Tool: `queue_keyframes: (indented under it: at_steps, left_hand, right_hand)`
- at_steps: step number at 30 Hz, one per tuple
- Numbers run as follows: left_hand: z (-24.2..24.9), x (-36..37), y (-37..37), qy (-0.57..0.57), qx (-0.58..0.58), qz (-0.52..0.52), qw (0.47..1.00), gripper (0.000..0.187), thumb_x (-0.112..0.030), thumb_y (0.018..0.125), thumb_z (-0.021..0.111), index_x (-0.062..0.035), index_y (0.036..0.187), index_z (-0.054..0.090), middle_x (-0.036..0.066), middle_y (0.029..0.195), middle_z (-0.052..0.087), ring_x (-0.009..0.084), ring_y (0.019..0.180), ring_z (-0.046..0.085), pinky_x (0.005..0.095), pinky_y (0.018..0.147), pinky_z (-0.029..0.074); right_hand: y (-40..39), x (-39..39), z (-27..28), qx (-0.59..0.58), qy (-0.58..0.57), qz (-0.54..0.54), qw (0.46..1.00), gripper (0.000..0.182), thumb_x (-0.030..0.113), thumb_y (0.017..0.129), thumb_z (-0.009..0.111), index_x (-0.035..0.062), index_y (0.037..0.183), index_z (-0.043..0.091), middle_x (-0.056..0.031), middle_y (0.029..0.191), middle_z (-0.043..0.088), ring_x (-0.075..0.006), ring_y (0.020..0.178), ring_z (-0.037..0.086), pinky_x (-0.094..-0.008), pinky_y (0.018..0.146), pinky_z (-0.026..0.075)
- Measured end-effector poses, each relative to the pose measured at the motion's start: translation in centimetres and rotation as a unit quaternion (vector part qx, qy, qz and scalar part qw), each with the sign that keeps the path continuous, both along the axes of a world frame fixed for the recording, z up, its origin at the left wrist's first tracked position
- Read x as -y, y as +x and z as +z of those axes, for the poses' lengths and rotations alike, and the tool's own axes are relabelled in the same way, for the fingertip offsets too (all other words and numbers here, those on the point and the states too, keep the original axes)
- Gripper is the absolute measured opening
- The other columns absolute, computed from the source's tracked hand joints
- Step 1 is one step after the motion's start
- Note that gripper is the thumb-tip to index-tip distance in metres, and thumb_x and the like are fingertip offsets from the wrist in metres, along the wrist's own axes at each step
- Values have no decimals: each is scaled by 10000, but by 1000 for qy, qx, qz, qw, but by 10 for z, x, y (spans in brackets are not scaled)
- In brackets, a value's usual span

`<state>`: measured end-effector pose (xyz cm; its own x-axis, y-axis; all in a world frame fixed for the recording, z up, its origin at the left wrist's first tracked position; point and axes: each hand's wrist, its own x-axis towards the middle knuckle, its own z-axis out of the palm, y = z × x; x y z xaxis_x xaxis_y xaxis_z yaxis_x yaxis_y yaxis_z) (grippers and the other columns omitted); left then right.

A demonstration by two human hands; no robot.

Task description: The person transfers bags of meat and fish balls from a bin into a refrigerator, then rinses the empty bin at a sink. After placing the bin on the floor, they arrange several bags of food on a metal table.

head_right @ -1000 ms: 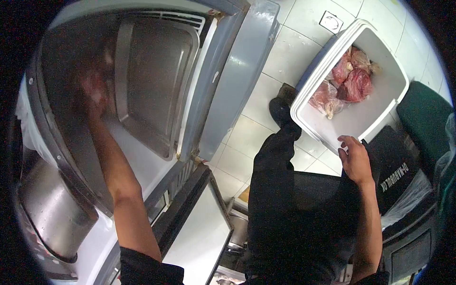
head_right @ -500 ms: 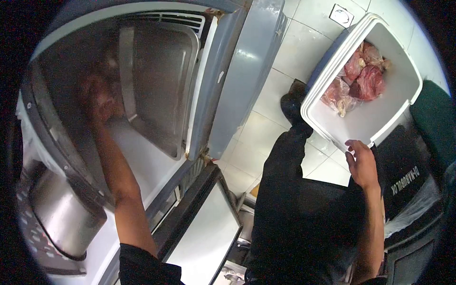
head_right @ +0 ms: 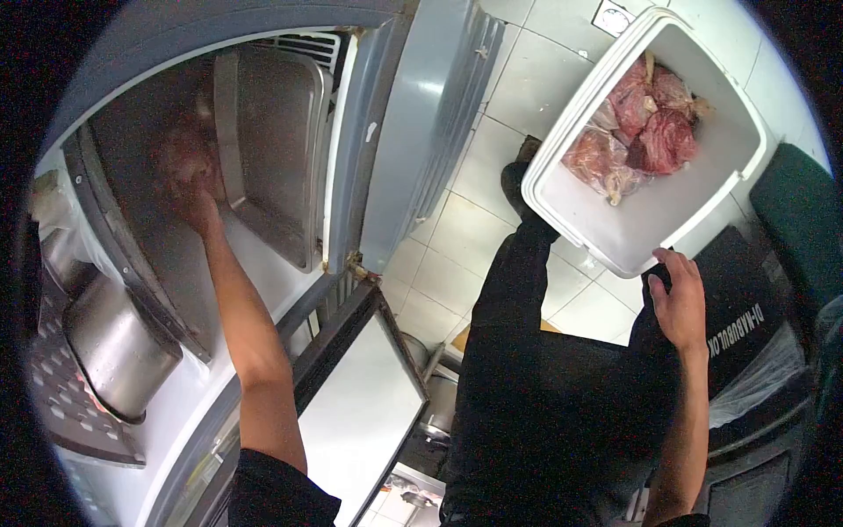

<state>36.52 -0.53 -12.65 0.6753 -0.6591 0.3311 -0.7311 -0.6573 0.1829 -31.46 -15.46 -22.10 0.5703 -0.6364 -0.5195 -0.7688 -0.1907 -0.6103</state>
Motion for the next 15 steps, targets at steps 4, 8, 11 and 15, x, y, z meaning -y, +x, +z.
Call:
queue_keyframes:
  at_steps: [4,8,11,15]
  left_hand:
    - [2,-7,17,23,-19,-1,1000,702,-460,760,650,-42,1296,477,188,1408,363,356,1285,349,457,1065,252]
    - [4,-17,81,180,124,-53,974,855,-573,740,636,-62,1374,375,184,1433,328,366,1279,375,452,1064,277]
    - [-1,-17,89,198,130,-37,971,944,-618,728,630,-75,1420,289,180,1454,292,348,1312,342,442,1073,276]
    - [-22,-16,93,139,148,50,978,710,-378,700,710,-10,1251,455,180,1290,462,346,1185,459,440,988,373]
  right_hand:
    - [-25,3,-6,-4,41,-7,999,326,-14,777,594,-6,1101,552,-156,1005,603,-302,883,579,-352,790,467]
    - [-41,3,-3,-18,92,-24,995,327,-26,779,586,-12,1103,549,-161,1000,603,-289,861,589,-344,762,473]
    - [-42,-4,-2,-13,92,-50,994,311,-25,780,587,-22,1089,551,-189,975,607,-318,836,611,-361,730,492]
    - [-32,-19,-7,-71,132,-63,987,313,-35,777,580,-20,1088,555,-176,949,602,-271,780,606,-337,712,492]
